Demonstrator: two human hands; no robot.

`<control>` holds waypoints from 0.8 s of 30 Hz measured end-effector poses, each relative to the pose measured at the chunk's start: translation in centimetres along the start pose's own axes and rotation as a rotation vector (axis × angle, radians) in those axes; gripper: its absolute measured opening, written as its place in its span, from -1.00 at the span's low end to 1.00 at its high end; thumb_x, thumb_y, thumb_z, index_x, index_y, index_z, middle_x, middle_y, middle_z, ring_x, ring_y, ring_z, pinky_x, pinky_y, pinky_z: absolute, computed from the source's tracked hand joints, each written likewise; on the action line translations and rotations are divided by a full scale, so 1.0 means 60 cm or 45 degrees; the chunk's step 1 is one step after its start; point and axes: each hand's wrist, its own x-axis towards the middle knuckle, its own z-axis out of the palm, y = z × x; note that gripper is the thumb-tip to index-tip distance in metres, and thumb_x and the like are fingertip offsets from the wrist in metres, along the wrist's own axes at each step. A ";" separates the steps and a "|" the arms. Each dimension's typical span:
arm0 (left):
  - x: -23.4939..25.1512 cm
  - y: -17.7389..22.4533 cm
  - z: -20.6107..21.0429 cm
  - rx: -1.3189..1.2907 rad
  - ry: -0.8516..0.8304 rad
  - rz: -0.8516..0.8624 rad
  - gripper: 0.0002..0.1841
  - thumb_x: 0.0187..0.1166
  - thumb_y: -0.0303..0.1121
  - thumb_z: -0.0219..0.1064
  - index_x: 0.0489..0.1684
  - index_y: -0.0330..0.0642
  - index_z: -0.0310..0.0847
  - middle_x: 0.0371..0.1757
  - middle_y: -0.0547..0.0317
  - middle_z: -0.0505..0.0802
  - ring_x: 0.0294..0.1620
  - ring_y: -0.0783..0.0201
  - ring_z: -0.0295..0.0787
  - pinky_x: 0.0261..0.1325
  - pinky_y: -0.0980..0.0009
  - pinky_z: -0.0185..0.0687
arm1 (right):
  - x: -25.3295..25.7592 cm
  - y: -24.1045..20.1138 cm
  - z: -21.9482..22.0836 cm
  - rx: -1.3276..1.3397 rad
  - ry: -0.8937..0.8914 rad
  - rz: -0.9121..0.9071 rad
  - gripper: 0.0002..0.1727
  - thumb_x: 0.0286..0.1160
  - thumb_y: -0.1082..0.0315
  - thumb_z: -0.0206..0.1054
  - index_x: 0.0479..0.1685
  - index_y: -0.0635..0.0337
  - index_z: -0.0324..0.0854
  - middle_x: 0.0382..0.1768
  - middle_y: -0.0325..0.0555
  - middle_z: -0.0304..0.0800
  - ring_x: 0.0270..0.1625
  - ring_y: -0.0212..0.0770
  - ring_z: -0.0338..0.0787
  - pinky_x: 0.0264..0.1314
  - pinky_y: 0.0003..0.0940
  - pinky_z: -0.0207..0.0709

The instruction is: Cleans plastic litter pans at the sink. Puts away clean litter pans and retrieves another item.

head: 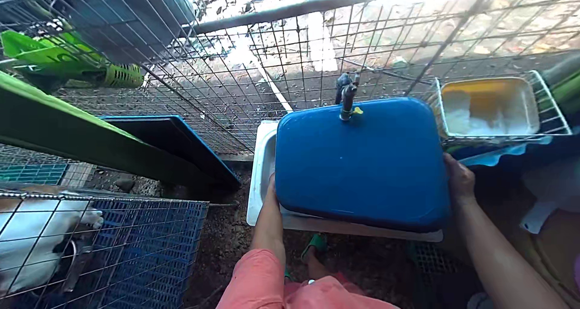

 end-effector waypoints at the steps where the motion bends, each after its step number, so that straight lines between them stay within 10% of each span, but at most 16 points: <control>1: 0.008 -0.001 0.006 0.036 0.031 -0.001 -0.53 0.95 -0.32 -0.21 0.55 -0.51 0.38 0.56 -0.35 0.56 0.56 -0.05 0.49 0.62 0.10 0.30 | 0.002 0.007 -0.001 0.007 -0.011 -0.015 -0.53 0.86 0.21 0.01 0.22 0.51 0.61 0.00 -0.09 0.79 -0.03 -0.68 0.71 0.18 -0.68 0.55; 5: 0.086 -0.055 0.025 0.100 0.251 0.216 -0.48 0.93 -0.24 -0.09 0.25 -0.64 0.59 0.30 -0.50 0.71 0.37 -0.14 0.64 0.52 0.05 0.41 | 0.011 0.031 -0.003 0.059 -0.030 -0.072 -0.53 0.86 0.26 -0.03 0.30 0.54 0.57 0.11 -0.04 0.78 0.07 -0.67 0.71 0.27 -0.71 0.53; 10: 0.003 -0.012 0.006 0.203 0.006 0.057 -0.49 0.95 -0.29 -0.27 0.58 -0.53 0.33 0.58 -0.38 0.53 0.62 -0.07 0.44 0.68 0.07 0.25 | 0.017 0.041 0.002 0.109 -0.053 -0.070 -0.52 0.85 0.27 -0.05 0.35 0.56 0.51 0.20 0.01 0.74 0.15 -0.65 0.69 0.32 -0.70 0.51; 13: -0.021 0.020 -0.013 -0.088 -0.164 -0.091 -0.49 0.95 -0.16 -0.34 0.33 -0.30 0.49 0.00 -0.09 0.79 -0.06 0.18 0.73 0.05 0.18 0.67 | 0.022 0.076 0.003 0.065 -0.082 -0.135 -0.45 0.82 0.24 -0.05 0.46 0.60 0.44 0.37 0.24 0.66 0.33 -0.47 0.67 0.49 -0.60 0.44; 16: -0.003 0.044 -0.039 -0.315 -0.268 -0.039 -0.39 0.90 0.08 -0.37 0.44 -0.14 0.46 0.01 0.01 0.82 -0.03 0.20 0.77 0.05 0.14 0.73 | 0.014 0.099 0.023 0.041 -0.142 -0.125 -0.37 0.81 0.17 -0.14 0.54 0.61 0.35 0.47 0.37 0.55 0.49 -0.29 0.60 0.61 -0.49 0.35; 24: -0.071 0.142 -0.132 -0.266 -0.127 0.098 -0.47 0.88 0.09 -0.22 0.26 -0.12 0.52 -0.16 0.15 0.84 -0.16 0.30 0.82 -0.07 0.26 0.78 | -0.024 0.124 0.113 0.236 -0.263 0.319 -0.37 0.94 0.08 -0.39 0.62 0.35 0.32 0.33 0.07 0.66 0.30 -0.40 0.67 0.43 -0.36 0.53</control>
